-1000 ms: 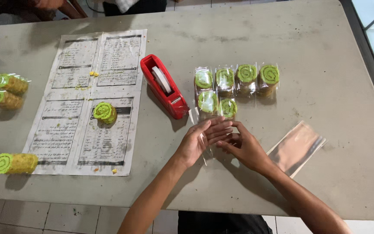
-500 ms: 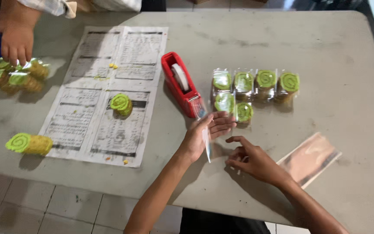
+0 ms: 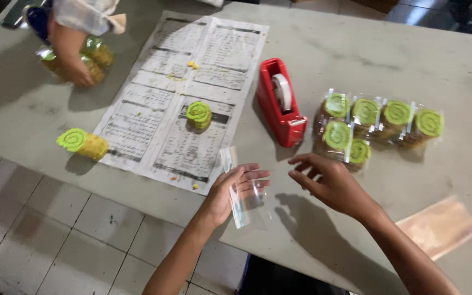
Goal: The person places individual slices of green roll cake into plastic sleeves, then uses a tape dispenser to seal each package before setting it aside.
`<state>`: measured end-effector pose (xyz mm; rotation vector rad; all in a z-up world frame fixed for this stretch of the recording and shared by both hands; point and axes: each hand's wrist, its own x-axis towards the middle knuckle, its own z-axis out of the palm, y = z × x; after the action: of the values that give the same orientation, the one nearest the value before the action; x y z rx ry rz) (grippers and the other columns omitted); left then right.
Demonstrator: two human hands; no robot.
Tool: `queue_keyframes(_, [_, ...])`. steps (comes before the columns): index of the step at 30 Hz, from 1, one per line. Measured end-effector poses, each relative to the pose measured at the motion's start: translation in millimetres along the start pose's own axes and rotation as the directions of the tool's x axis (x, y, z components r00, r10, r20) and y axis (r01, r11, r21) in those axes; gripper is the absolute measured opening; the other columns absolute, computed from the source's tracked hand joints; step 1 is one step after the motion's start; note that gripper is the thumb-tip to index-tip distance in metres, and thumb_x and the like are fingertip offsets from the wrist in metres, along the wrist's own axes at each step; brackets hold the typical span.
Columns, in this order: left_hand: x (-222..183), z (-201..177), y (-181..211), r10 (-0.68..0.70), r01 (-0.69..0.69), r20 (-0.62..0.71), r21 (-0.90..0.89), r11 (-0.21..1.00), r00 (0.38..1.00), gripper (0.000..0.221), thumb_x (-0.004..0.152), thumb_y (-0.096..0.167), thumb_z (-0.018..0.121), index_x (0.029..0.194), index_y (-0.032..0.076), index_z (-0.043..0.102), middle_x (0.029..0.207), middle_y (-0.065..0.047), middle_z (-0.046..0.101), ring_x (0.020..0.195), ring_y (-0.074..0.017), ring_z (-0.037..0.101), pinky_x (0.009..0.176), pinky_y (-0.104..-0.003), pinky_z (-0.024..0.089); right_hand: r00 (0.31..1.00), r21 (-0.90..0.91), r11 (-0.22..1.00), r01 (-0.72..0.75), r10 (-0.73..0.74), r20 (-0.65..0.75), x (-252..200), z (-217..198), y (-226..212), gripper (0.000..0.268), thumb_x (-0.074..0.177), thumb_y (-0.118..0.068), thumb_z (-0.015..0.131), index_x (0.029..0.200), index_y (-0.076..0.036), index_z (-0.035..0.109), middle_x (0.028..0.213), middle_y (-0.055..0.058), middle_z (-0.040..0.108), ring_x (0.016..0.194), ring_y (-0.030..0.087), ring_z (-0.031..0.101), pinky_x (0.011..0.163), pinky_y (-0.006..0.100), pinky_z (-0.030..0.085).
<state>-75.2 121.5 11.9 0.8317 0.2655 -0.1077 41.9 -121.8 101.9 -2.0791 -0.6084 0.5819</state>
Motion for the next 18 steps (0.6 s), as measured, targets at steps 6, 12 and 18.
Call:
queue_keyframes(6, [-25.9, -51.3, 27.5, 0.045, -0.049, -0.106, -0.033, 0.998, 0.993, 0.054, 0.110, 0.035, 0.053, 0.147, -0.004, 0.060, 0.141, -0.032, 0.072, 0.124, -0.0427, 0.075, 0.108, -0.053, 0.060, 0.982, -0.021, 0.983, 0.183, -0.182, 0.041, 91.5, 49.7, -38.0, 0.039, 0.101, -0.017, 0.075, 0.137, -0.003, 0.074, 0.112, 0.027, 0.081, 0.077, 0.034, 0.082, 0.062, 0.042, 0.068])
queue_keyframes(12, [-33.2, -82.1, 42.8, 0.072, -0.081, -0.163, -0.053, 0.995, 0.984, 0.052, 0.110, 0.035, 0.053, 0.147, -0.002, 0.059, 0.142, -0.033, 0.072, 0.123, -0.0432, 0.075, 0.106, -0.051, 0.061, 0.963, -0.086, 0.961, 0.263, -0.257, 0.078, 200.0, 94.8, -41.6, 0.045, 0.105, -0.024, 0.077, 0.145, -0.005, 0.071, 0.119, 0.026, 0.076, 0.091, 0.038, 0.081, 0.069, 0.046, 0.068])
queue_keyframes(18, [-29.2, -100.3, 43.7, 0.086, -0.096, -0.170, -0.055, 0.994, 0.982, 0.052, 0.112, 0.037, 0.050, 0.148, 0.000, 0.059, 0.143, -0.032, 0.072, 0.126, -0.0438, 0.074, 0.107, -0.050, 0.061, 0.951, -0.190, 0.933, 0.306, -0.289, 0.111, 251.6, 127.0, -49.1, 0.054, 0.107, -0.034, 0.074, 0.151, -0.005, 0.066, 0.125, 0.022, 0.073, 0.109, 0.045, 0.076, 0.094, 0.059, 0.063])
